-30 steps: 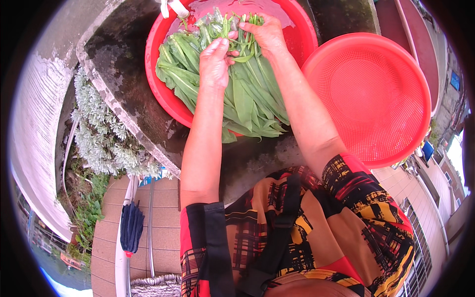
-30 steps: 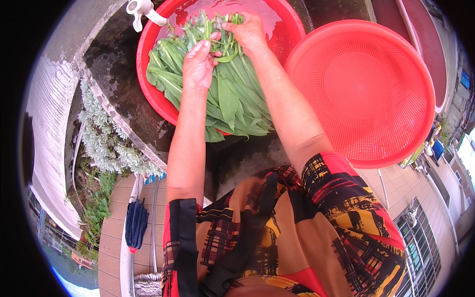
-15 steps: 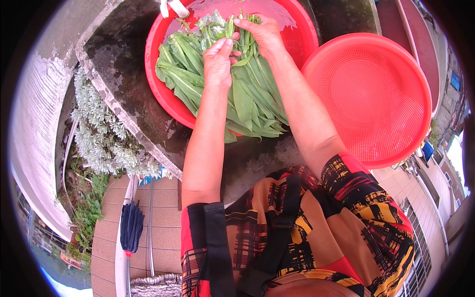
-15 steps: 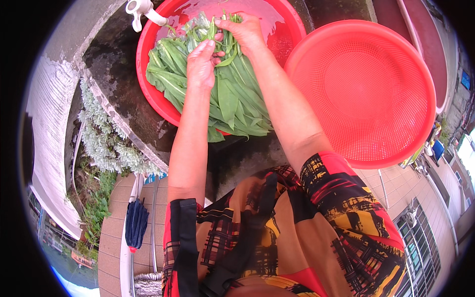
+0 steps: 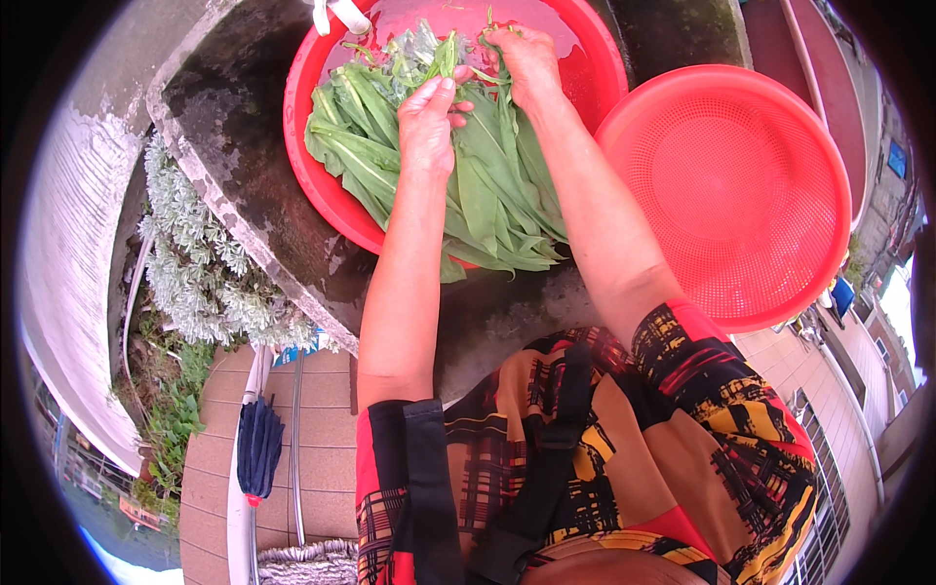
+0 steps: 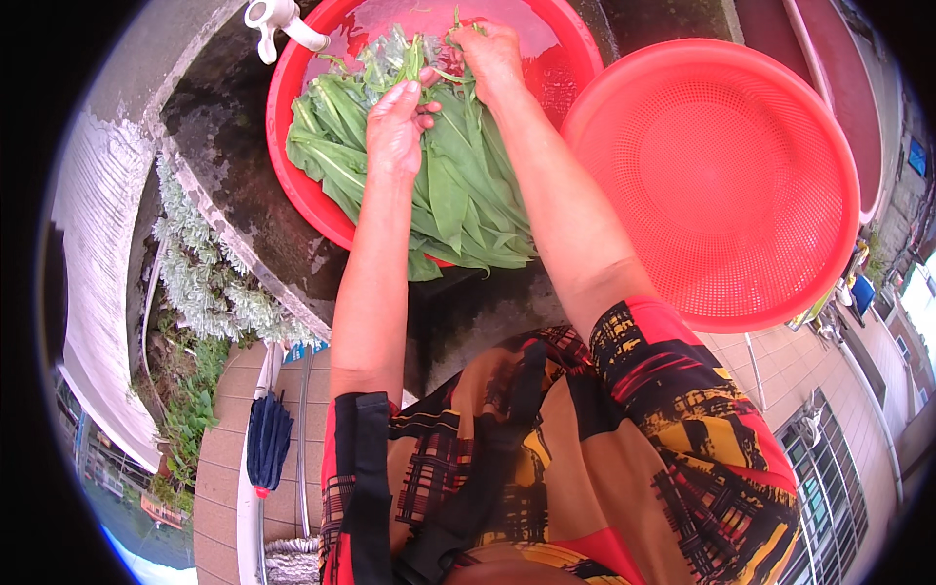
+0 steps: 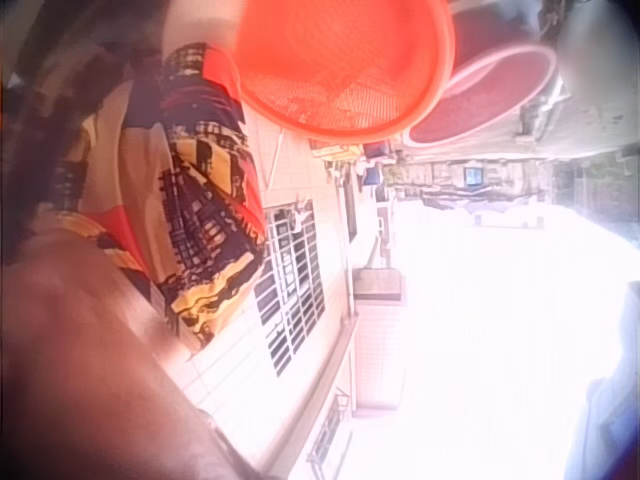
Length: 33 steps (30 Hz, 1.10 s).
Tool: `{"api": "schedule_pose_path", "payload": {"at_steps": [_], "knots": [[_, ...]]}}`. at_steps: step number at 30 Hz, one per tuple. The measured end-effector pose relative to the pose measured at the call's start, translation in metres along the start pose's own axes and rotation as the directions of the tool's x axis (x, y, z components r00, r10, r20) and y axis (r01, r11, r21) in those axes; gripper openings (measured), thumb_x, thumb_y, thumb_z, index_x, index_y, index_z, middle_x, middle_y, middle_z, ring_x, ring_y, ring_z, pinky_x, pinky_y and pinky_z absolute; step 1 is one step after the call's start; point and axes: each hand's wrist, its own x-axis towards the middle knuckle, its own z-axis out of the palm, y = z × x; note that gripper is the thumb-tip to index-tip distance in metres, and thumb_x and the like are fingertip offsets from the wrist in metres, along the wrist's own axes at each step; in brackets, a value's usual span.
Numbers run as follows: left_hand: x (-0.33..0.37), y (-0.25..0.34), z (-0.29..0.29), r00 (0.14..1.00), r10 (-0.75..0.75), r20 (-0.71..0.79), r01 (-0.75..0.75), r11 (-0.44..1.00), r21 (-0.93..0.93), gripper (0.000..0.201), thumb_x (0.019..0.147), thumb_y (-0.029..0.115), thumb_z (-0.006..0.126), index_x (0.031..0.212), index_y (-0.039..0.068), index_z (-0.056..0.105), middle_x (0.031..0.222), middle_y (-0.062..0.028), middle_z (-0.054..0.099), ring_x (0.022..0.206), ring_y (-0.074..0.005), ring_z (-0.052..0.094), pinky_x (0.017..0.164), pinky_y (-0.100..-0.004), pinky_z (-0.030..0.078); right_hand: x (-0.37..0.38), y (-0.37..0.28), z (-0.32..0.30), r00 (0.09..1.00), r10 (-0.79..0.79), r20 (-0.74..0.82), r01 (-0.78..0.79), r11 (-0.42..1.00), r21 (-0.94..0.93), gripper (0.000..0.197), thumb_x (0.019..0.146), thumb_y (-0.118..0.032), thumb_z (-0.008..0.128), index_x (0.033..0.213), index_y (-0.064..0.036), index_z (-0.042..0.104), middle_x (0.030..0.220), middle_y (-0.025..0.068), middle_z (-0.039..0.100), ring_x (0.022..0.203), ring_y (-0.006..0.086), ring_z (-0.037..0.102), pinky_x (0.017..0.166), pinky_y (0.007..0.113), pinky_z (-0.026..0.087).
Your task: The person cleans green leafy vegetables in a basin of water, picking through individual leaves and moving them into a separate red basket.
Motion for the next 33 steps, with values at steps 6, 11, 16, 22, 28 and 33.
{"api": "schedule_pose_path", "payload": {"at_steps": [6, 11, 16, 22, 28, 33], "knots": [[0.002, 0.001, 0.001, 0.999, -0.029, 0.018, 0.029, 1.000, -0.006, 0.021, 0.088, 0.013, 0.053, 0.103, 0.002, 0.061, 0.102, -0.0070, 0.065, 0.062, -0.0112, 0.056, 0.052, -0.0200, 0.042, 0.018, 0.018, -0.007, 0.983, 0.045, -0.176, -0.036, 0.998, 0.056, 0.011, 0.067, -0.003, 0.070, 0.074, -0.0025, 0.062, 0.062, 0.0032, 0.057, 0.048, 0.0124, 0.050, 0.042, 0.025, 0.038], [-0.001, 0.002, -0.002, 1.000, -0.007, 0.000, 0.007, 1.000, -0.004, 0.020, 0.087, 0.012, 0.053, 0.101, 0.001, 0.061, 0.101, -0.0066, 0.065, 0.061, -0.0109, 0.056, 0.050, -0.0203, 0.041, -0.017, -0.015, 0.013, 0.977, 0.092, 0.193, -0.107, 0.992, 0.068, 0.020, 0.071, -0.018, 0.074, 0.082, -0.0047, 0.063, 0.065, 0.0015, 0.058, 0.050, 0.0095, 0.050, 0.041, 0.022, 0.036], [0.001, 0.000, 0.000, 1.000, -0.015, -0.021, 0.019, 0.988, 0.154, 0.019, 0.086, 0.012, 0.055, 0.099, -0.001, 0.061, 0.090, -0.0045, 0.064, 0.060, -0.0101, 0.055, 0.048, -0.0219, 0.041, -0.013, -0.017, 0.014, 0.930, 0.124, 0.345, -0.126, 0.992, -0.016, 0.016, 0.070, -0.007, 0.072, 0.083, -0.0035, 0.064, 0.073, 0.0046, 0.062, 0.056, 0.0140, 0.056, 0.043, 0.025, 0.042], [-0.006, 0.001, 0.008, 0.997, 0.072, -0.013, -0.063, 0.940, 0.336, 0.018, 0.085, 0.011, 0.057, 0.097, -0.001, 0.063, 0.080, -0.0033, 0.061, 0.059, -0.0098, 0.055, 0.049, -0.0225, 0.042, -0.002, -0.011, 0.001, 0.977, 0.134, 0.167, -0.129, 0.991, -0.038, 0.013, 0.075, -0.012, 0.069, 0.079, -0.0019, 0.063, 0.064, 0.0053, 0.059, 0.053, 0.0128, 0.051, 0.045, 0.024, 0.041], [0.000, -0.017, -0.004, 0.984, 0.176, 0.012, -0.157, 0.844, 0.513, 0.022, 0.081, 0.008, 0.059, 0.101, -0.002, 0.061, 0.079, -0.0051, 0.061, 0.061, -0.0112, 0.054, 0.057, -0.0241, 0.045, -0.005, -0.008, 0.024, 0.967, 0.129, 0.222, -0.005, 0.874, -0.487, 0.016, 0.074, -0.017, 0.072, 0.082, -0.0042, 0.065, 0.066, 0.0020, 0.057, 0.054, 0.0080, 0.046, 0.044, 0.023, 0.034], [-0.010, -0.015, 0.000, 0.966, 0.250, 0.061, -0.240, 0.792, 0.561, 0.022, 0.079, 0.003, 0.059, 0.100, 0.001, 0.062, 0.090, -0.0062, 0.061, 0.064, -0.0116, 0.053, 0.063, -0.0240, 0.045, 0.024, -0.001, 0.002, 0.956, -0.271, -0.117, 0.202, 0.890, -0.408, 0.010, 0.073, -0.009, 0.065, 0.076, -0.0035, 0.057, 0.066, 0.0029, 0.057, 0.056, 0.0151, 0.050, 0.055, 0.030, 0.042]]}}
